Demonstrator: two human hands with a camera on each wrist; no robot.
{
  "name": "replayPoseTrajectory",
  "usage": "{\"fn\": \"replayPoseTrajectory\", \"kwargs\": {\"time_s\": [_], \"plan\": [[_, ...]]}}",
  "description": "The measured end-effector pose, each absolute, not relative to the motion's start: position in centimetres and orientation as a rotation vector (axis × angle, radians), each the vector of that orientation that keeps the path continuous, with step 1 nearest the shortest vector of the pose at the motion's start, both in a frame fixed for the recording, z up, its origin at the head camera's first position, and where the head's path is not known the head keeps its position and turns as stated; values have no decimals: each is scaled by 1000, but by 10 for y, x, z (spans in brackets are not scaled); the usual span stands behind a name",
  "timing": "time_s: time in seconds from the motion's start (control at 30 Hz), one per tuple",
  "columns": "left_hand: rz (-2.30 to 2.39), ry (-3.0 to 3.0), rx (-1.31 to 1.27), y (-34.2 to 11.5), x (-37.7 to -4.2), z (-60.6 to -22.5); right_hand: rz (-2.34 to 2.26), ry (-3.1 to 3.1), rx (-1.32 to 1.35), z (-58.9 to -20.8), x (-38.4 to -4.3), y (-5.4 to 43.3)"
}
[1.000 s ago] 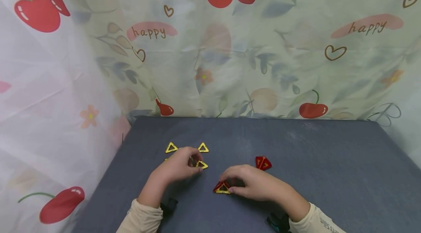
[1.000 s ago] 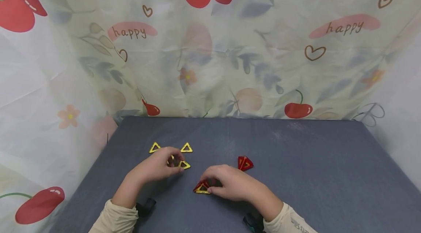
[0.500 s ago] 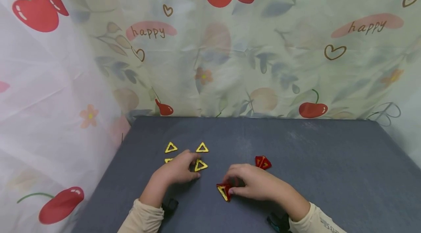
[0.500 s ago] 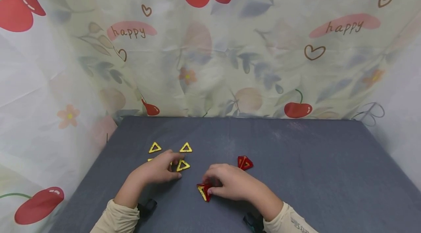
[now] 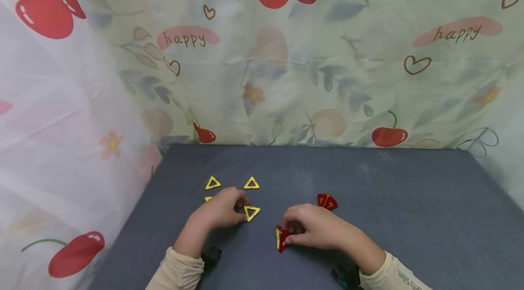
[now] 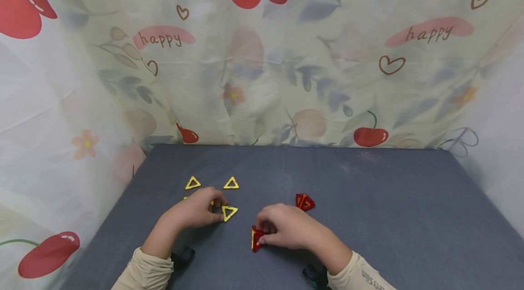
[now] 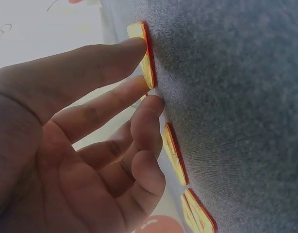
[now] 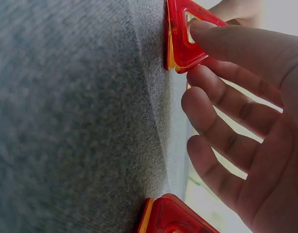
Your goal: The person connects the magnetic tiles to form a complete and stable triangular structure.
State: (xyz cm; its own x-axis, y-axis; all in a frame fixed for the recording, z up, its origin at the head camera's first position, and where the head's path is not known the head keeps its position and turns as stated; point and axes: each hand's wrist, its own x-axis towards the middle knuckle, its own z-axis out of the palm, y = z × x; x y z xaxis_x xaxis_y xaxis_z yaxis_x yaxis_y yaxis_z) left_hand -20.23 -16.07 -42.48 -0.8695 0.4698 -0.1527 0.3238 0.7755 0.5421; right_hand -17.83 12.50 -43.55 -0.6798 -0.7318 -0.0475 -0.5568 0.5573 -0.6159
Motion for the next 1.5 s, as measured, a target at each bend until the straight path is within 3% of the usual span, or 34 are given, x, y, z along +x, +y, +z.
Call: {"fn": "replayPoseTrajectory", "kwargs": {"time_s": [1.07, 1.37, 1.5], "plan": [[595, 2611, 725, -125, -188, -421, -867, 2595, -987, -439, -179, 124], [653, 2560, 938, -138, -224, -501, -877, 2581, -994, -439, -179, 124], [734, 2511, 949, -134, -218, -486, -883, 2571, -983, -439, -179, 124]]}}
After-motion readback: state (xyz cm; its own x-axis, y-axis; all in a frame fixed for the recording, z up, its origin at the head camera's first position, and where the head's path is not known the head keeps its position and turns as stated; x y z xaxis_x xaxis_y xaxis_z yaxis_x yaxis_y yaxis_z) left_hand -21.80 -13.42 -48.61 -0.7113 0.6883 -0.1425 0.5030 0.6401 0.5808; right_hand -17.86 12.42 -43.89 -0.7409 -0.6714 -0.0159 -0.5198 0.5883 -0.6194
